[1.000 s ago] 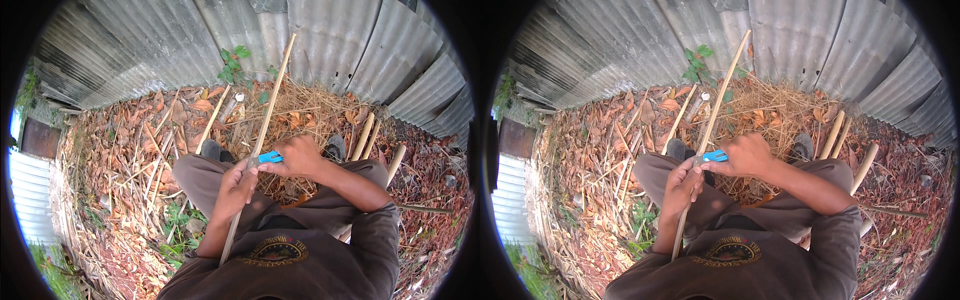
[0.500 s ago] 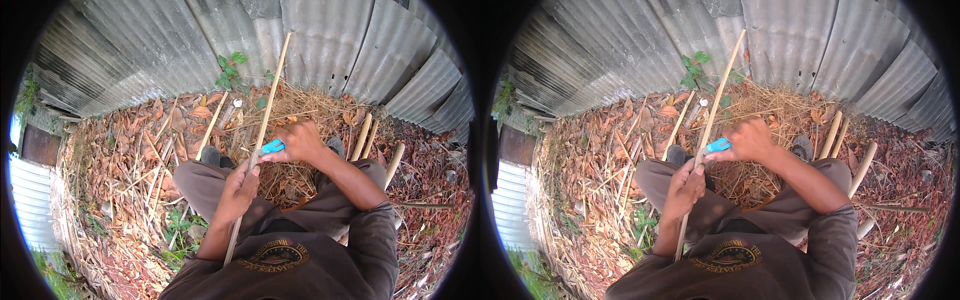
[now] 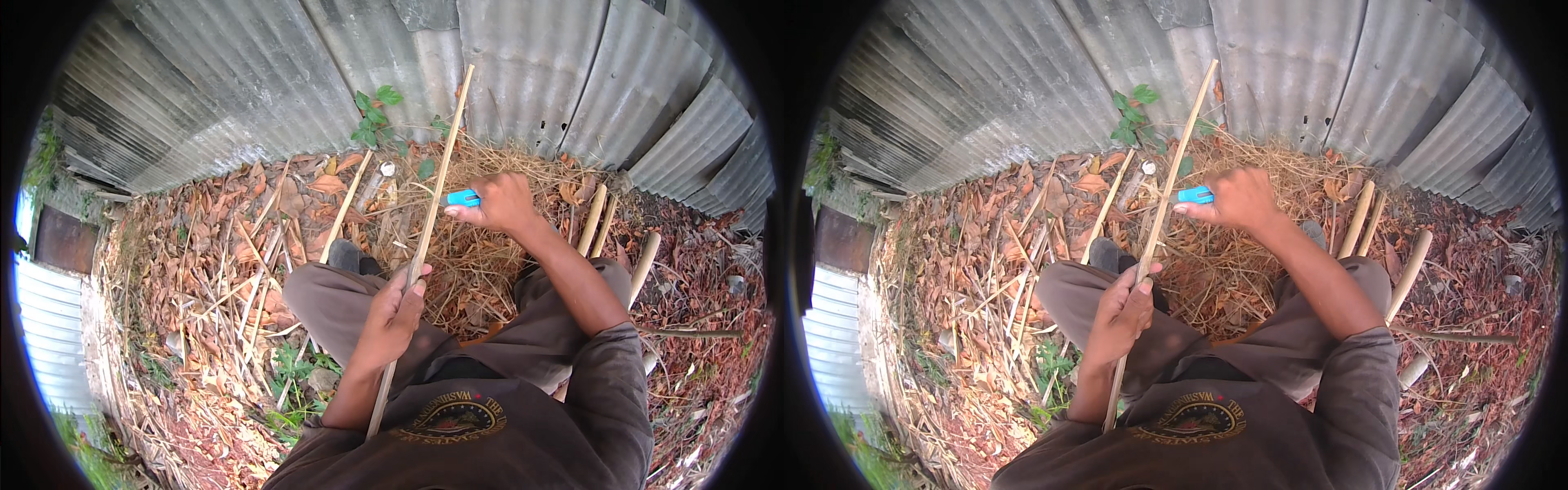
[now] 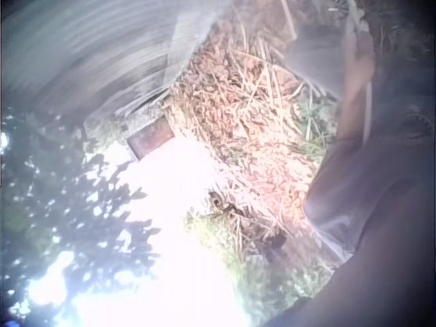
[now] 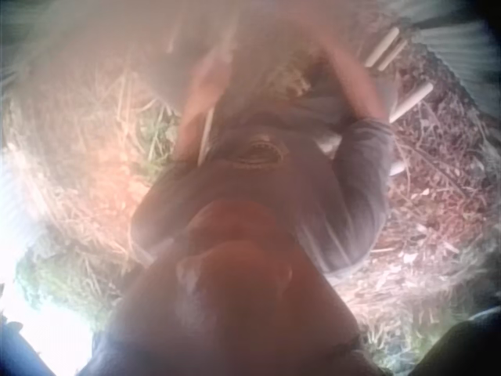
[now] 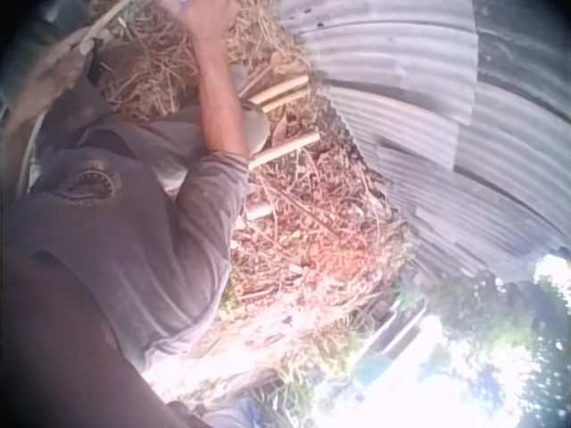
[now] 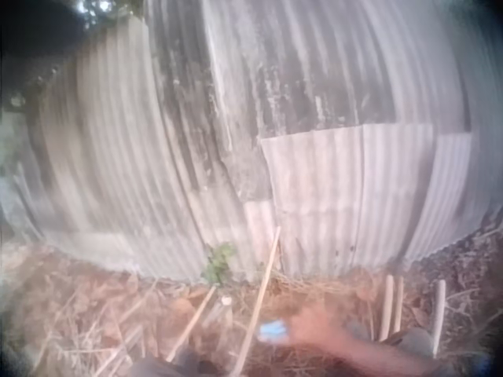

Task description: The person sits on the ground and uses a blue utility knife to shave and smooth a long bamboo stick. They rotate the stick to work on different sides, removing thin strips of material. At one point, they switch to a machete to split the bamboo before returning to the utility knife for further shaving.

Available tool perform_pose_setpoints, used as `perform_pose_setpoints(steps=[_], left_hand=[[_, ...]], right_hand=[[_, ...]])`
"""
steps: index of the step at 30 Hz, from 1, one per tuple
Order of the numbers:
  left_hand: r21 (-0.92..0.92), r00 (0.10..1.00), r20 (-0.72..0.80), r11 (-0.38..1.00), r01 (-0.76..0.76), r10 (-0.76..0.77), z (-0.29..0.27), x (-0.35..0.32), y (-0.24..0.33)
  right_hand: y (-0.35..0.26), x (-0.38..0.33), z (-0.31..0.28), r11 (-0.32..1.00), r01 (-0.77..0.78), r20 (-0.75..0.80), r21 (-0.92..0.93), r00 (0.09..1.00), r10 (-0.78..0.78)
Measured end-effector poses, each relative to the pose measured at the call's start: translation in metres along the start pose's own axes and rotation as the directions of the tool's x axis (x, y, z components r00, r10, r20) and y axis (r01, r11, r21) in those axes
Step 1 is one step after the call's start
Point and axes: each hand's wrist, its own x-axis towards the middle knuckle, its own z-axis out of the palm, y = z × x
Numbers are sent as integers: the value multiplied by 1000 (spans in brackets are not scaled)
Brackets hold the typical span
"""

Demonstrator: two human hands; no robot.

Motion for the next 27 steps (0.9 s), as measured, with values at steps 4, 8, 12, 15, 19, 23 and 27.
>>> perform_pose_setpoints(steps=[4, 8, 12, 15, 19, 23, 27], left_hand=[[66, 1000, 10, 998, -11, 10, -1, -2, 2], [17, 997, 73, 1000, 4, -5, 5, -7, -5], [41, 995, 96, 999, 12, -16, 5, -15, -6], [67, 991, 135, 997, -24, 15, 3, -19, -11], [46, 989, 148, 999, -13, 6, 6, -21, -10], [85, 985, 173, 996, 3, -18, 6, -30, -10], [120, 942, 307, 988, 99, -132, 15, -61, -3]], right_hand=[[13, 15, -1, 996, -63, -35, -67, 998, 61], [48, 26, -2, 971, -215, -82, -103, 975, 207], [62, 25, -3, 979, -163, -101, -119, 983, 151], [80, 32, -10, 972, -205, -116, -115, 974, 192], [97, 36, -8, 972, -164, -167, -170, 977, 135], [135, 49, -25, 905, -408, -205, -123, 902, 379], [196, 45, -39, 564, -825, -187, 16, 552, 813]])
